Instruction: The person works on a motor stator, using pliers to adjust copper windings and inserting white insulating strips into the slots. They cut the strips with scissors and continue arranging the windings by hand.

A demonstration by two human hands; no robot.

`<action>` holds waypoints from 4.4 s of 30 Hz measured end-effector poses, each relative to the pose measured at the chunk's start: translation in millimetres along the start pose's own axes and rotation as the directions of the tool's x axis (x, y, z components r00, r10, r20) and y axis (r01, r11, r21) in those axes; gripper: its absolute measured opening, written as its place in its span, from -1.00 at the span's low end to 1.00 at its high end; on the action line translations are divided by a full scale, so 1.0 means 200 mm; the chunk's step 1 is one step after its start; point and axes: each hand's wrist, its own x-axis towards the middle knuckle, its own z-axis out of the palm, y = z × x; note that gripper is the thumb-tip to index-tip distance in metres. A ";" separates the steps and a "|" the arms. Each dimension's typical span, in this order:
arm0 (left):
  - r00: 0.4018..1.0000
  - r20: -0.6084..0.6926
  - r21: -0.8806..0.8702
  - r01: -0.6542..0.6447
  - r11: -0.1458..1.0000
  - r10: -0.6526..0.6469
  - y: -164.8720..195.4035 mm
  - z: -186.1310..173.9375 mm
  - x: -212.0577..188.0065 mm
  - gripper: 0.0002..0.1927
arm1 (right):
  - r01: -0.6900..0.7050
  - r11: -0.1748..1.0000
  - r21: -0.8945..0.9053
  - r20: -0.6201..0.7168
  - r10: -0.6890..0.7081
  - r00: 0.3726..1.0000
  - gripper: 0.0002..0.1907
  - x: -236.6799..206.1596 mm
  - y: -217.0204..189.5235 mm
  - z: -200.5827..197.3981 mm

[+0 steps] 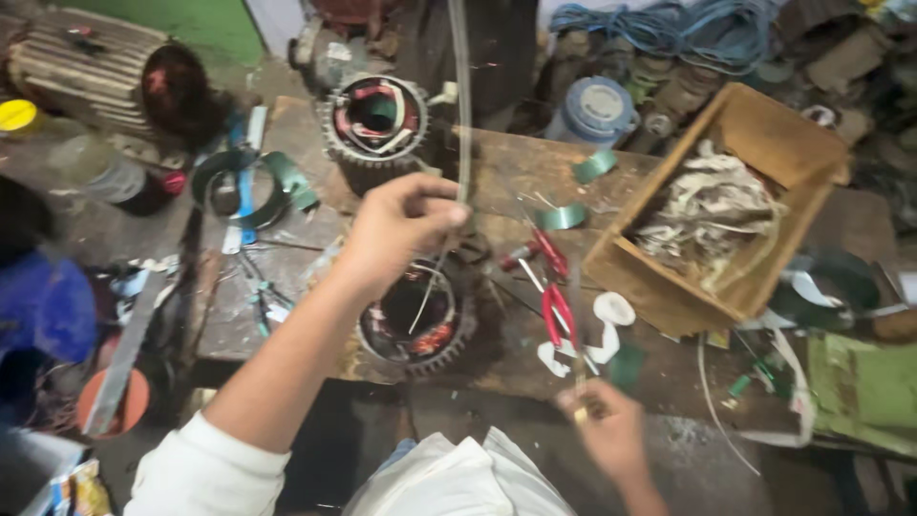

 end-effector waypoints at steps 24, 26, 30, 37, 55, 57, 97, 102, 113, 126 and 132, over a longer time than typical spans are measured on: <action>0.974 -0.012 0.590 -0.175 0.788 0.226 -0.56 1.11 -0.37 -0.67 | -0.219 0.891 0.398 0.418 0.037 0.908 -0.72 -0.22 0.25 -0.53; 0.943 -0.074 0.465 -0.255 0.848 0.324 -0.62 1.15 -0.41 -0.72 | -0.200 0.884 0.423 0.424 0.002 0.906 -0.70 -0.22 0.27 -0.53; 0.948 -0.108 0.403 -0.233 0.885 0.299 -0.67 1.18 -0.43 -0.76 | -0.165 0.892 0.422 0.435 -0.040 0.900 -0.69 -0.21 0.27 -0.56; 0.970 -0.122 0.595 -0.099 0.797 0.212 -0.66 1.21 -0.42 -0.77 | -0.171 0.896 0.409 0.463 -0.042 0.885 -0.66 -0.17 0.28 -0.60; 0.929 0.098 0.522 -0.353 0.776 0.357 -0.78 1.21 -0.88 -0.85 | -0.007 0.956 0.292 0.314 -0.089 0.945 -0.52 0.10 -0.01 -0.54; 0.892 0.070 0.408 -0.434 0.803 0.446 -0.78 1.16 -0.90 -0.88 | 0.532 0.845 -0.051 0.183 -0.516 0.837 -0.52 -0.03 -0.12 -0.54; 0.766 0.134 0.479 -0.606 0.635 0.629 0.01 0.12 -1.08 -0.86 | 0.500 0.703 0.506 -0.026 -0.567 0.823 -0.77 -0.26 -1.32 0.20; 0.761 0.183 0.428 -0.631 0.647 0.622 0.06 -0.08 -1.06 -0.87 | 0.447 0.720 0.531 -0.066 -0.491 0.869 -0.78 -0.25 -1.42 0.40; 0.731 0.301 0.330 -0.682 0.652 0.613 0.12 -0.38 -1.03 -0.86 | 0.470 0.753 0.460 -0.120 -0.472 0.873 -0.79 -0.34 -1.54 0.66; 0.671 0.497 0.298 -0.727 0.619 0.550 -0.05 -0.68 -0.92 -0.92 | 0.456 0.886 -0.080 -0.032 -0.460 0.888 -0.84 -0.35 -1.64 0.80; 0.657 0.436 0.292 -0.750 0.594 0.615 -0.13 -0.80 -0.86 -0.86 | 0.464 0.866 -0.188 -0.007 -0.473 0.881 -0.87 -0.30 -1.66 0.86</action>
